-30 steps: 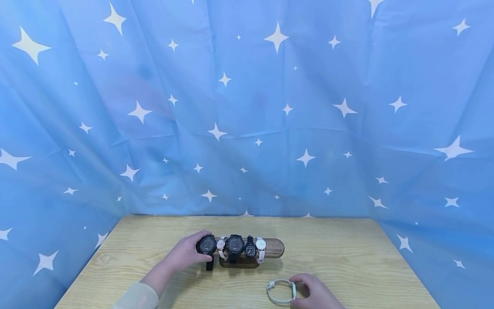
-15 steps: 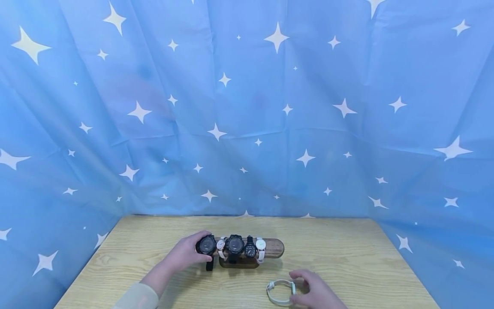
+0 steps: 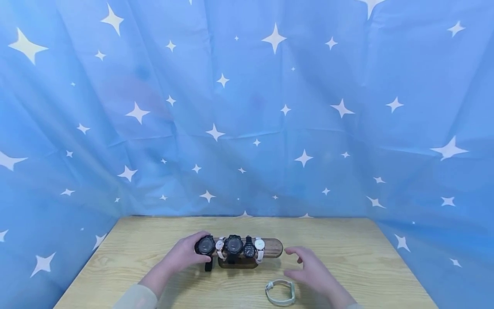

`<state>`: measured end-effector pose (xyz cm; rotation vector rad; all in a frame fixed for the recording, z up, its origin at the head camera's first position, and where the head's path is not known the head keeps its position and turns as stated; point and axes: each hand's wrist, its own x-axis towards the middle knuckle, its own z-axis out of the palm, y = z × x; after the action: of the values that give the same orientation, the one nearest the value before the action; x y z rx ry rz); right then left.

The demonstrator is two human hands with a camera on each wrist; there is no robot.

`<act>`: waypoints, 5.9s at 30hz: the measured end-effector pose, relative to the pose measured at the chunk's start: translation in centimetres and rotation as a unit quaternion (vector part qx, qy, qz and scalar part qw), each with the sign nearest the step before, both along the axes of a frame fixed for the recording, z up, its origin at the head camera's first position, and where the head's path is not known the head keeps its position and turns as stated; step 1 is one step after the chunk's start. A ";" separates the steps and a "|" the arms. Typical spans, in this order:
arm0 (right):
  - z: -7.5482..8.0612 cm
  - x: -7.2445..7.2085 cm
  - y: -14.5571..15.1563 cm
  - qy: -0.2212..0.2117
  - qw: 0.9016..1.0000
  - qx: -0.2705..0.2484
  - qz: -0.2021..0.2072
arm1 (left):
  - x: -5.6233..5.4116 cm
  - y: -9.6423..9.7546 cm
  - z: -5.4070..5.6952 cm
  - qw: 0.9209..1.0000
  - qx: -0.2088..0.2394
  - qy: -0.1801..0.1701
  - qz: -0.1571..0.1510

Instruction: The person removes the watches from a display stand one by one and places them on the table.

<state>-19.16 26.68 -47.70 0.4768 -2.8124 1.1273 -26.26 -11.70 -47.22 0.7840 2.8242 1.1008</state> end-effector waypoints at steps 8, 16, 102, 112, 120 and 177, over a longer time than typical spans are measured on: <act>0.4 -1.3 -1.3 0.027 1.000 -0.002 -0.004 | -0.1 0.0 -0.1 1.000 0.000 -0.001 0.005; 1.4 -1.9 -2.3 0.024 1.000 0.014 -0.004 | -0.3 0.1 -0.5 1.000 0.000 0.015 0.000; 2.4 -5.0 -6.9 -0.009 0.996 0.067 0.049 | -0.1 0.1 -0.6 1.000 0.009 -0.012 0.000; 2.2 -4.7 -6.0 0.003 0.996 0.074 0.040 | -0.3 0.0 -0.9 1.000 0.012 -0.011 0.000; 2.2 -4.5 -5.4 -0.006 0.997 0.069 0.019 | -0.4 -0.1 -0.9 1.000 0.014 -0.017 0.004; 1.0 -2.5 -1.6 0.088 0.990 0.103 -0.028 | 0.0 0.1 -0.2 1.000 0.020 -0.018 -0.001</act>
<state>-21.63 25.07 -46.71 0.4834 -2.7794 0.7475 -26.24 -11.64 -47.41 0.7600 2.7796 1.1625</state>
